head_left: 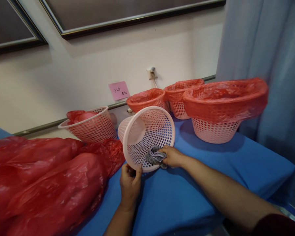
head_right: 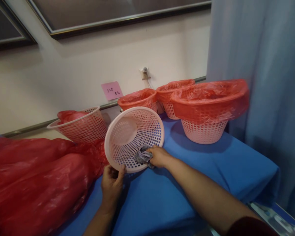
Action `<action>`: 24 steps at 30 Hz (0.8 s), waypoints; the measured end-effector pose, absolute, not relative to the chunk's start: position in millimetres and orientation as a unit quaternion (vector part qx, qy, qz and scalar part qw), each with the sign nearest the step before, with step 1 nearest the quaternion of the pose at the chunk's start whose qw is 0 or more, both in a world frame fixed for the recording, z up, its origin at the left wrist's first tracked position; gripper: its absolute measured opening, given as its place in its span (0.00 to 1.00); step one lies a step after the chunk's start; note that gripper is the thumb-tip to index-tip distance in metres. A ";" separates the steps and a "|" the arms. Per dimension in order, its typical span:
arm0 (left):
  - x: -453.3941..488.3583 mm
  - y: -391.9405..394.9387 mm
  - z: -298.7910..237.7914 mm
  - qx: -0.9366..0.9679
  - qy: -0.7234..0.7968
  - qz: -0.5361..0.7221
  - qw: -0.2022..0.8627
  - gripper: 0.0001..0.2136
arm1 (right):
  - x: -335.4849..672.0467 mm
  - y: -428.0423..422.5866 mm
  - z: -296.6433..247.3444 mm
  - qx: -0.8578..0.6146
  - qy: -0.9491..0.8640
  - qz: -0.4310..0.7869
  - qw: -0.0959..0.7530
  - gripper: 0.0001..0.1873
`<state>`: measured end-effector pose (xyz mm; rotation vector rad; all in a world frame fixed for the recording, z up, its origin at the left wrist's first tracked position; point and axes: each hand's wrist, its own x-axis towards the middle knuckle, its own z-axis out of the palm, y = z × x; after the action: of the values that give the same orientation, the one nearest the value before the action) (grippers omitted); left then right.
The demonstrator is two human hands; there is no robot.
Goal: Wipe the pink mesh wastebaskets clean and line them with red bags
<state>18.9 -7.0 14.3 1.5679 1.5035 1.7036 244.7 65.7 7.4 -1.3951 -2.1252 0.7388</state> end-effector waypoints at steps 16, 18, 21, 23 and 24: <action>10.6 -11.3 16.1 0.549 0.470 0.690 0.042 0.21 | 290.0 77.6 36.0 -0.606 -0.658 -0.014 0.446 0.29; 9.8 -12.0 13.5 0.571 0.471 0.671 0.041 0.21 | 284.5 72.1 38.4 -0.635 -0.670 0.006 0.384 0.30; 7.2 -12.4 10.1 0.578 0.480 0.659 0.030 0.22 | 272.9 61.3 39.5 -0.650 -0.712 0.070 0.258 0.26; 5.0 -13.1 9.0 0.578 0.492 0.650 0.028 0.24 | 270.1 56.0 39.6 -0.646 -0.725 0.095 0.221 0.24; 4.0 -13.6 8.8 0.578 0.500 0.645 0.028 0.25 | 271.2 54.9 39.8 -0.650 -0.719 0.095 0.229 0.24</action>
<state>4.0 -13.6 8.8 1.7828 1.5436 1.9898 271.2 54.9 39.8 -1.7881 -1.9782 0.2624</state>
